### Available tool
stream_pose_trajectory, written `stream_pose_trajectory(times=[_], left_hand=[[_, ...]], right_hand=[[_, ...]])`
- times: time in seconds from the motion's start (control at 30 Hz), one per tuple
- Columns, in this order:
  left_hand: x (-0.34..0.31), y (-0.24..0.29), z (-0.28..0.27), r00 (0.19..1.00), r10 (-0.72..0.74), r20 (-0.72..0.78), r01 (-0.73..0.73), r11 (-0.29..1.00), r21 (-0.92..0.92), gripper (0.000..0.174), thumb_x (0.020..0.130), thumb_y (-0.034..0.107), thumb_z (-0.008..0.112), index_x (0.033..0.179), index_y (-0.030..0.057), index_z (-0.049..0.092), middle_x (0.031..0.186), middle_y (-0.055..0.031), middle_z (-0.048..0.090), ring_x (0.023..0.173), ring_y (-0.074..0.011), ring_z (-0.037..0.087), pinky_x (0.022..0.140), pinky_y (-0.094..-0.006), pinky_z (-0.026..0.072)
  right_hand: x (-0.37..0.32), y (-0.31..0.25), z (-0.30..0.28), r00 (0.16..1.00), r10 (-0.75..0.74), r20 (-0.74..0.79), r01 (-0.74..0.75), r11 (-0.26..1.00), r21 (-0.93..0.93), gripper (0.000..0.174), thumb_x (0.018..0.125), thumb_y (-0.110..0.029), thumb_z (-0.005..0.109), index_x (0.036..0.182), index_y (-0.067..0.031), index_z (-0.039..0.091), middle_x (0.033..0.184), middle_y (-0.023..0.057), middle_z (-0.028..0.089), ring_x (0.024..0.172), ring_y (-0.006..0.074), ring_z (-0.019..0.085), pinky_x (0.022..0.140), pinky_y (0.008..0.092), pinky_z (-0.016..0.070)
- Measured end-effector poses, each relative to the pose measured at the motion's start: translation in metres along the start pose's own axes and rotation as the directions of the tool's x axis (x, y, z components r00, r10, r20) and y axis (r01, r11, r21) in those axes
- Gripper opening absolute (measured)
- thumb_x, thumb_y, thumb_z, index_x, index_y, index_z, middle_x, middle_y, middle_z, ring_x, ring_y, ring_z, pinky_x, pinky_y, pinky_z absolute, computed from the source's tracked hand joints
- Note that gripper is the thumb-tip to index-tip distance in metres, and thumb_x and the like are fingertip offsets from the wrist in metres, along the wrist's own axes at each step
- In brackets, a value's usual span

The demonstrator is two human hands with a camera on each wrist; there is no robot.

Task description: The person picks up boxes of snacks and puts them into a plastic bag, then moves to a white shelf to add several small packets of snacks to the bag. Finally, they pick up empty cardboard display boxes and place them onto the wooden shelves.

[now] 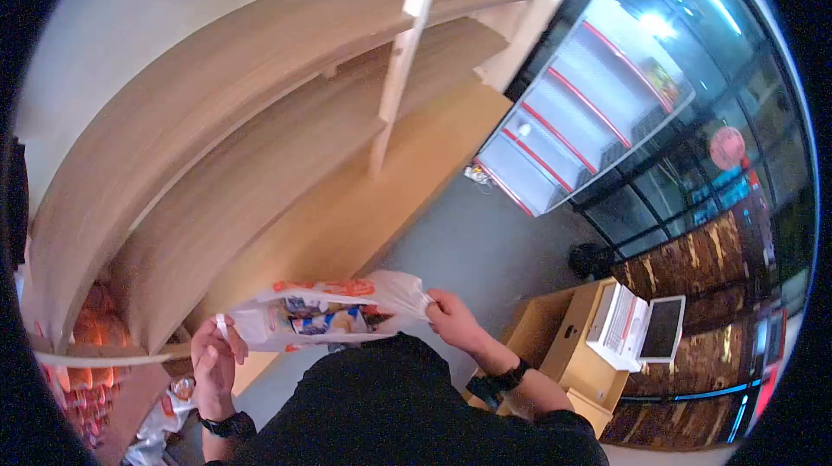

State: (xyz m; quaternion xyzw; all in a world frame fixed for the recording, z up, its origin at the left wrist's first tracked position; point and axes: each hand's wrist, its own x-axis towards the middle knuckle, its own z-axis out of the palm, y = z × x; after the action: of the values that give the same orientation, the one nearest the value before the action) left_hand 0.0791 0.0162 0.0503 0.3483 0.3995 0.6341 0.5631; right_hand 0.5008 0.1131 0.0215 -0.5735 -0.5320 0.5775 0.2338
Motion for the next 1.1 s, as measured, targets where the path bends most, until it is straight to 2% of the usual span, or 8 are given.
stream_pose_trajectory(times=[0.13, 0.23, 0.43, 0.7, 0.77, 0.87, 0.93, 1.1], left_hand=[[0.037, -0.021, 0.042, 0.962, -0.142, 0.234, 0.142, 0.990, 0.014, 0.077, 0.080, 0.058, 0.077, 0.120, -0.0048, 0.056, 0.076, -0.0086, 0.063, 0.063, -0.0166, 0.060, 0.057, -0.0264, 0.0469], [0.064, -0.041, 0.083, 0.881, -0.242, 0.406, 0.250, 0.968, 0.034, 0.075, 0.081, 0.055, 0.077, 0.121, -0.0057, 0.056, 0.078, -0.0099, 0.064, 0.063, -0.0173, 0.061, 0.058, -0.0273, 0.0487], [0.123, -0.075, 0.170, 0.726, -0.347, 0.594, 0.300, 0.937, 0.179, 0.074, 0.084, 0.052, 0.075, 0.126, -0.0061, 0.056, 0.083, -0.0112, 0.065, 0.068, -0.0192, 0.064, 0.064, -0.0290, 0.0516], [0.223, -0.155, 0.348, 0.765, -0.243, 0.596, 0.212, 0.970, 0.123, 0.083, 0.085, 0.058, 0.072, 0.135, -0.0051, 0.053, 0.098, -0.0110, 0.065, 0.087, -0.0200, 0.063, 0.078, -0.0323, 0.0509], [0.250, -0.172, 0.383, 0.777, -0.182, 0.603, 0.150, 0.983, 0.105, 0.087, 0.085, 0.062, 0.070, 0.138, -0.0049, 0.053, 0.099, -0.0108, 0.065, 0.089, -0.0196, 0.062, 0.081, -0.0328, 0.0494], [0.280, -0.181, 0.436, 0.793, -0.117, 0.598, 0.081, 0.993, 0.086, 0.079, 0.093, 0.059, 0.061, 0.138, -0.0054, 0.054, 0.097, -0.0100, 0.064, 0.085, -0.0202, 0.061, 0.080, -0.0330, 0.0470], [0.302, -0.190, 0.452, 0.815, -0.122, 0.566, 0.095, 0.992, 0.077, 0.081, 0.091, 0.060, 0.063, 0.138, -0.0044, 0.054, 0.099, -0.0103, 0.065, 0.088, -0.0196, 0.062, 0.083, -0.0324, 0.0466], [0.356, -0.217, 0.496, 0.866, -0.098, 0.491, 0.073, 0.995, 0.071, 0.086, 0.090, 0.064, 0.060, 0.139, -0.0055, 0.053, 0.097, -0.0096, 0.064, 0.089, -0.0203, 0.061, 0.085, -0.0340, 0.0445]], right_hand=[[-0.050, 0.014, -0.033, 0.977, 0.059, -0.206, -0.037, 0.993, 0.111, 0.017, 0.099, -0.007, 0.045, 0.094, -0.0033, 0.061, 0.073, -0.0027, 0.050, 0.061, 0.0073, 0.045, 0.053, 0.0255, 0.0371], [-0.072, 0.034, -0.049, 0.922, 0.129, -0.366, 0.029, 0.918, 0.396, 0.018, 0.099, -0.005, 0.044, 0.095, -0.0038, 0.062, 0.074, -0.0027, 0.051, 0.060, 0.0071, 0.044, 0.053, 0.0248, 0.0356], [-0.099, 0.083, -0.097, 0.807, 0.131, -0.576, 0.188, 0.868, 0.460, 0.018, 0.099, -0.006, 0.045, 0.094, -0.0038, 0.062, 0.072, -0.0031, 0.052, 0.057, 0.0068, 0.044, 0.051, 0.0254, 0.0348], [-0.070, 0.143, -0.232, 0.717, 0.157, -0.679, 0.219, 0.875, 0.432, 0.019, 0.100, -0.007, 0.046, 0.094, -0.0050, 0.063, 0.073, -0.0036, 0.055, 0.059, 0.0058, 0.047, 0.052, 0.0243, 0.0378], [-0.063, 0.134, -0.273, 0.694, 0.168, -0.700, 0.213, 0.881, 0.423, 0.018, 0.100, -0.011, 0.049, 0.096, -0.0042, 0.065, 0.075, -0.0029, 0.059, 0.061, 0.0063, 0.053, 0.053, 0.0242, 0.0425], [-0.041, 0.120, -0.341, 0.736, 0.127, -0.664, 0.233, 0.874, 0.426, 0.018, 0.102, -0.011, 0.048, 0.095, -0.0050, 0.064, 0.076, -0.0035, 0.058, 0.059, 0.0057, 0.051, 0.051, 0.0237, 0.0406], [-0.023, 0.108, -0.377, 0.778, 0.075, -0.624, 0.258, 0.867, 0.426, 0.020, 0.105, -0.013, 0.047, 0.098, -0.0070, 0.065, 0.078, -0.0053, 0.058, 0.060, 0.0029, 0.046, 0.052, 0.0211, 0.0362], [0.064, 0.063, -0.467, 0.715, 0.055, -0.696, 0.324, 0.858, 0.400, 0.019, 0.102, -0.010, 0.045, 0.098, -0.0055, 0.063, 0.074, -0.0039, 0.056, 0.055, 0.0036, 0.046, 0.048, 0.0233, 0.0357]])
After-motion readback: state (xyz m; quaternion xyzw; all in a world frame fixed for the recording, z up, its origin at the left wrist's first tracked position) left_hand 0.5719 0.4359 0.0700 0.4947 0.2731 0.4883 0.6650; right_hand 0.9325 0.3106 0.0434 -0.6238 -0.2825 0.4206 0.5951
